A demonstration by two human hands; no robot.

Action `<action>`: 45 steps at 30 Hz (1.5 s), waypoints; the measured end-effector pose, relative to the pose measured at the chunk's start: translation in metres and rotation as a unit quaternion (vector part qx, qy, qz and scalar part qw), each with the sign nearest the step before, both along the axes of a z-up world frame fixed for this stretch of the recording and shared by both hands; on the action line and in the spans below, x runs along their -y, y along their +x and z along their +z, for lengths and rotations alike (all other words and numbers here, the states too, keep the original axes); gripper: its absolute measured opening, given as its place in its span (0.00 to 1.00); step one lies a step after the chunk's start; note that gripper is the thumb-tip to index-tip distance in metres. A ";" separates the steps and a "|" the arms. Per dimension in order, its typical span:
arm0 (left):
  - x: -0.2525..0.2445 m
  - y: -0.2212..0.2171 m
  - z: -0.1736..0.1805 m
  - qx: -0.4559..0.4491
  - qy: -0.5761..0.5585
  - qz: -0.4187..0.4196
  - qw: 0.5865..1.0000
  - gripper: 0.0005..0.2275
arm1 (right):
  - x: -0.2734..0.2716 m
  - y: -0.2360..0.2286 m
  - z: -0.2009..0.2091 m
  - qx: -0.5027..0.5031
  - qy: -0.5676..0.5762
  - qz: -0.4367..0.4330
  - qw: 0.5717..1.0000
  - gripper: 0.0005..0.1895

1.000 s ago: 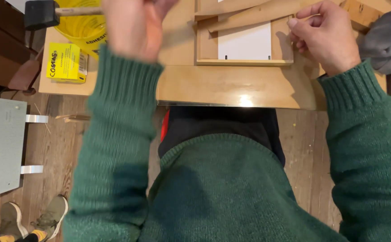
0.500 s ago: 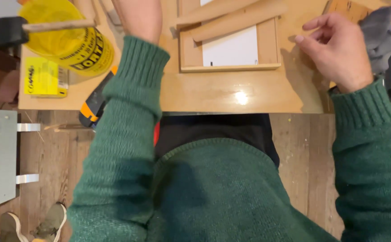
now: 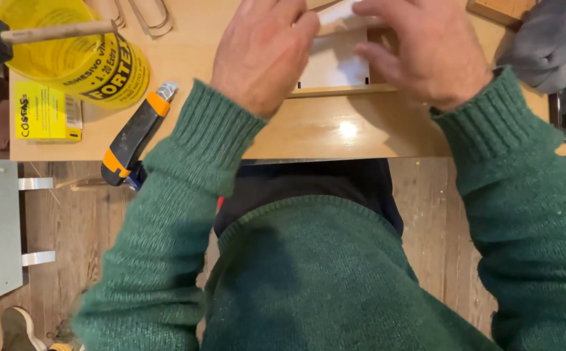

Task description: Assembling and gluing components of a wooden picture frame.

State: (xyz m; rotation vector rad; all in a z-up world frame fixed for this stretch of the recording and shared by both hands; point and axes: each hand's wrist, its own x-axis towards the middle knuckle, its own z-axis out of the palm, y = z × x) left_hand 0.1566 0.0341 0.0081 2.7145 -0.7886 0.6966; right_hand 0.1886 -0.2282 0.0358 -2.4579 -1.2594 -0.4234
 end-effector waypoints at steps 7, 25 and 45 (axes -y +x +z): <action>-0.014 -0.065 0.046 -0.076 -0.273 -0.099 0.954 0.04 | -0.006 -0.042 0.039 -0.102 0.013 0.010 0.995 0.08; -0.017 -0.128 0.000 -0.190 -0.220 0.185 0.939 0.08 | -0.007 -0.113 -0.018 -0.297 0.130 -0.260 0.909 0.23; -0.020 -0.128 0.000 -0.167 -0.109 0.163 0.966 0.04 | -0.039 -0.118 -0.006 0.064 0.001 -0.234 0.970 0.26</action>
